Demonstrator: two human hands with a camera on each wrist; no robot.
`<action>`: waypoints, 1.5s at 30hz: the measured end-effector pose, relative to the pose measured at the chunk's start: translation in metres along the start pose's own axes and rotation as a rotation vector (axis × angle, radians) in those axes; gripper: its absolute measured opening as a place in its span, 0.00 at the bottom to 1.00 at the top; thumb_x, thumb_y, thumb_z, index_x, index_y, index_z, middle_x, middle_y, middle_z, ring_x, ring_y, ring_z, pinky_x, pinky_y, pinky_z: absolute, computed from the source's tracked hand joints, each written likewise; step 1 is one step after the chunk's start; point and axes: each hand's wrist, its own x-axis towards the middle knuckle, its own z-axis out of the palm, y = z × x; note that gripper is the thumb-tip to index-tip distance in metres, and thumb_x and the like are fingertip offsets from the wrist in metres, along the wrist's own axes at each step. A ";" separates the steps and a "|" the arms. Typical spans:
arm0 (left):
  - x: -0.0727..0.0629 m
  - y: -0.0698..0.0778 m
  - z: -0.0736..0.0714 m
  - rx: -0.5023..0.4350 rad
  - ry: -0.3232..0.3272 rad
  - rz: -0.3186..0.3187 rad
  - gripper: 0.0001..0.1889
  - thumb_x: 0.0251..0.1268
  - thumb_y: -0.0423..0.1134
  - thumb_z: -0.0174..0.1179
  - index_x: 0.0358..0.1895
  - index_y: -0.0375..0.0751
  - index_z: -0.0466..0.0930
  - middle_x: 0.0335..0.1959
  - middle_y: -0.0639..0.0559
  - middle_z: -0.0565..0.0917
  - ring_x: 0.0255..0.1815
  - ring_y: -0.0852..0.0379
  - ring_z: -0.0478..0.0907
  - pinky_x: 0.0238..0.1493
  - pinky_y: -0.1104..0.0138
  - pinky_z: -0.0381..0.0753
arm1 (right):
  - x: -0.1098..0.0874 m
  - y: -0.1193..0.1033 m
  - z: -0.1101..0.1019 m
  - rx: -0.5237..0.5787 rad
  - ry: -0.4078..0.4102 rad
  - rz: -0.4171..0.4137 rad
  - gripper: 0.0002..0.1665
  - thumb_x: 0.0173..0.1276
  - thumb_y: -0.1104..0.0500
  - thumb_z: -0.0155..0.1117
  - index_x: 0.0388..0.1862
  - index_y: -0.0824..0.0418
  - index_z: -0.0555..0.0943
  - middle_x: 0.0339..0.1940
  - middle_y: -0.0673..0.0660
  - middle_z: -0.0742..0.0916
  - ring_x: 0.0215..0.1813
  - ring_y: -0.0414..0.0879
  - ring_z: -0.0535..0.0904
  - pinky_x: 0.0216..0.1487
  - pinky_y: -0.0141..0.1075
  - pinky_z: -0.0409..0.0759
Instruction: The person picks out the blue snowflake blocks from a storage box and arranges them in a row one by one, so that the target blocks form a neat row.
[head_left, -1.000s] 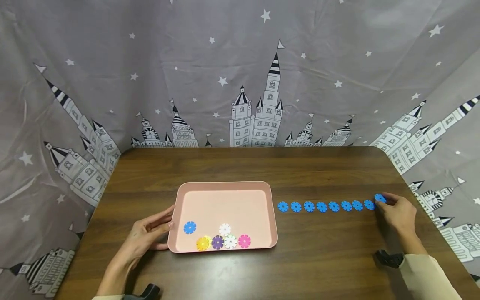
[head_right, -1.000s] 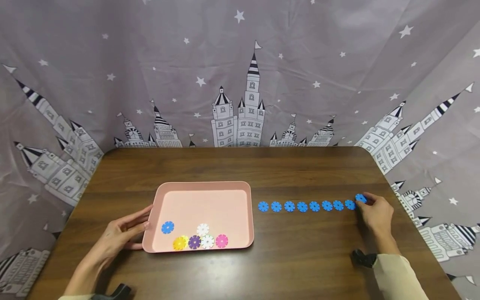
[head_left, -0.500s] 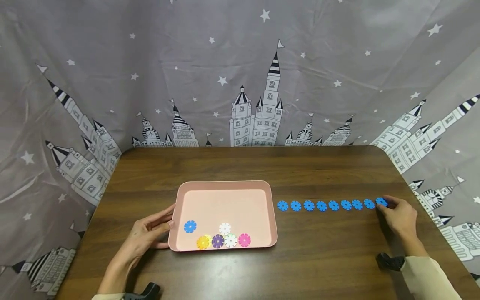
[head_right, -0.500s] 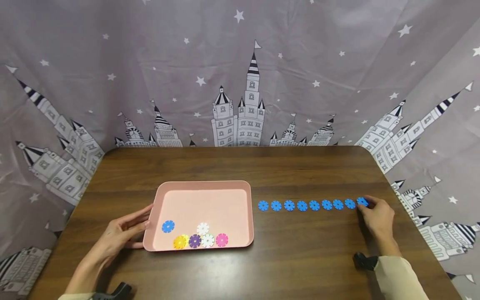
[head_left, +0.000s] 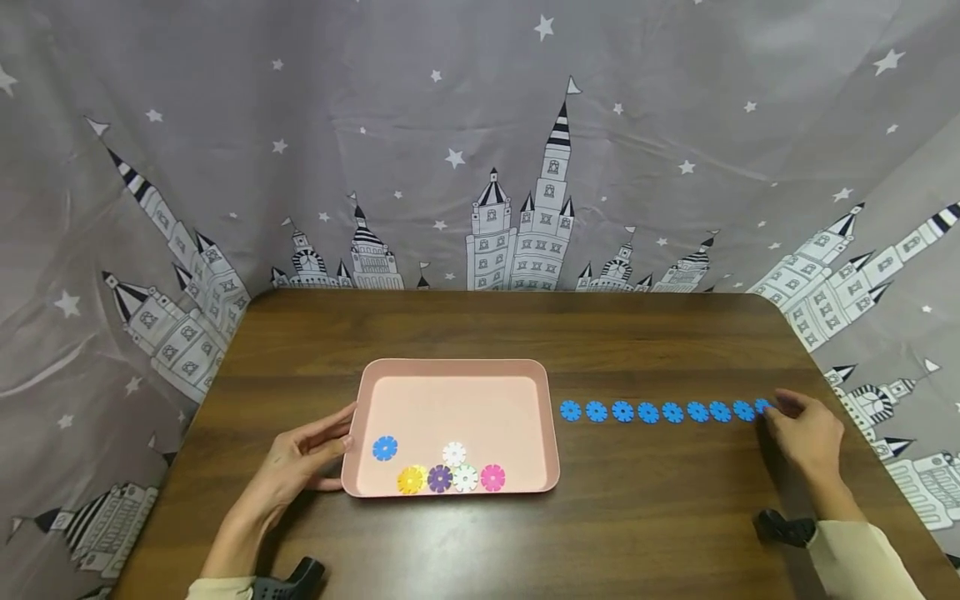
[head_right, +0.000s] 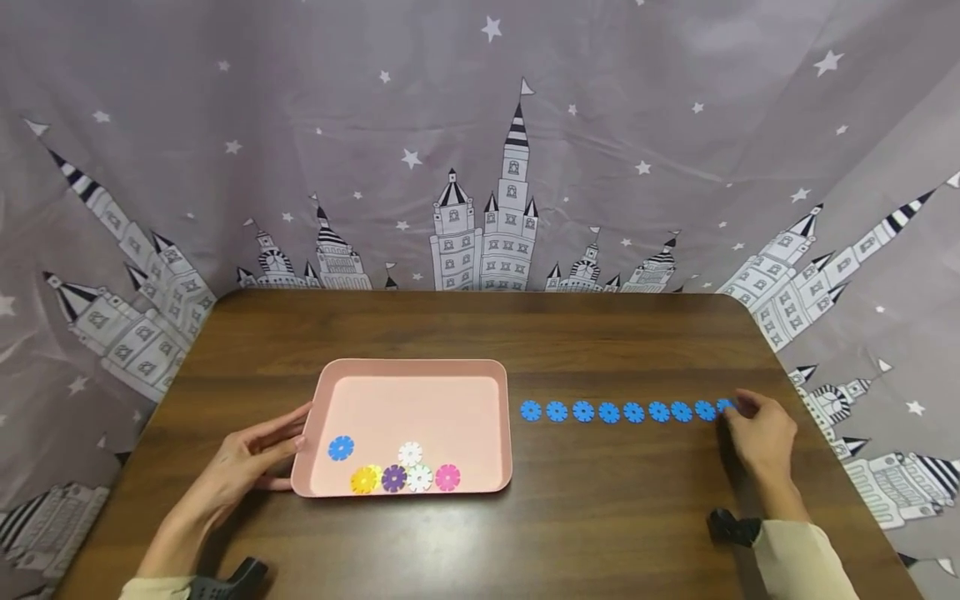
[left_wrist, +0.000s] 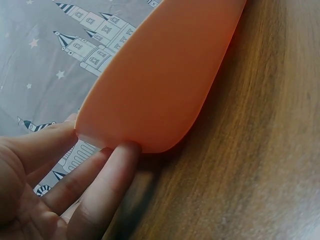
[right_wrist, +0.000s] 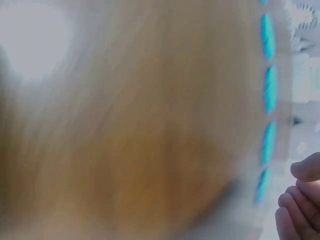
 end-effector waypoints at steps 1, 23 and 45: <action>-0.001 0.000 -0.001 -0.001 -0.004 0.004 0.32 0.70 0.38 0.61 0.75 0.40 0.62 0.68 0.30 0.68 0.53 0.57 0.80 0.39 0.48 0.86 | 0.001 -0.007 0.000 0.011 0.006 -0.017 0.20 0.66 0.62 0.63 0.52 0.75 0.80 0.47 0.73 0.84 0.40 0.47 0.82 0.59 0.60 0.65; -0.004 -0.002 -0.005 -0.042 0.001 0.023 0.30 0.69 0.34 0.61 0.73 0.40 0.66 0.65 0.31 0.72 0.54 0.46 0.80 0.38 0.48 0.86 | -0.049 -0.245 0.078 0.339 -0.410 -0.501 0.24 0.58 0.68 0.73 0.55 0.64 0.83 0.50 0.60 0.86 0.51 0.57 0.83 0.51 0.51 0.84; -0.006 -0.003 -0.006 -0.035 -0.002 0.034 0.29 0.69 0.34 0.61 0.72 0.39 0.66 0.65 0.29 0.71 0.57 0.42 0.77 0.37 0.50 0.86 | -0.114 -0.332 0.143 0.431 -0.764 -0.604 0.22 0.56 0.68 0.74 0.52 0.65 0.85 0.49 0.56 0.87 0.50 0.50 0.83 0.55 0.44 0.82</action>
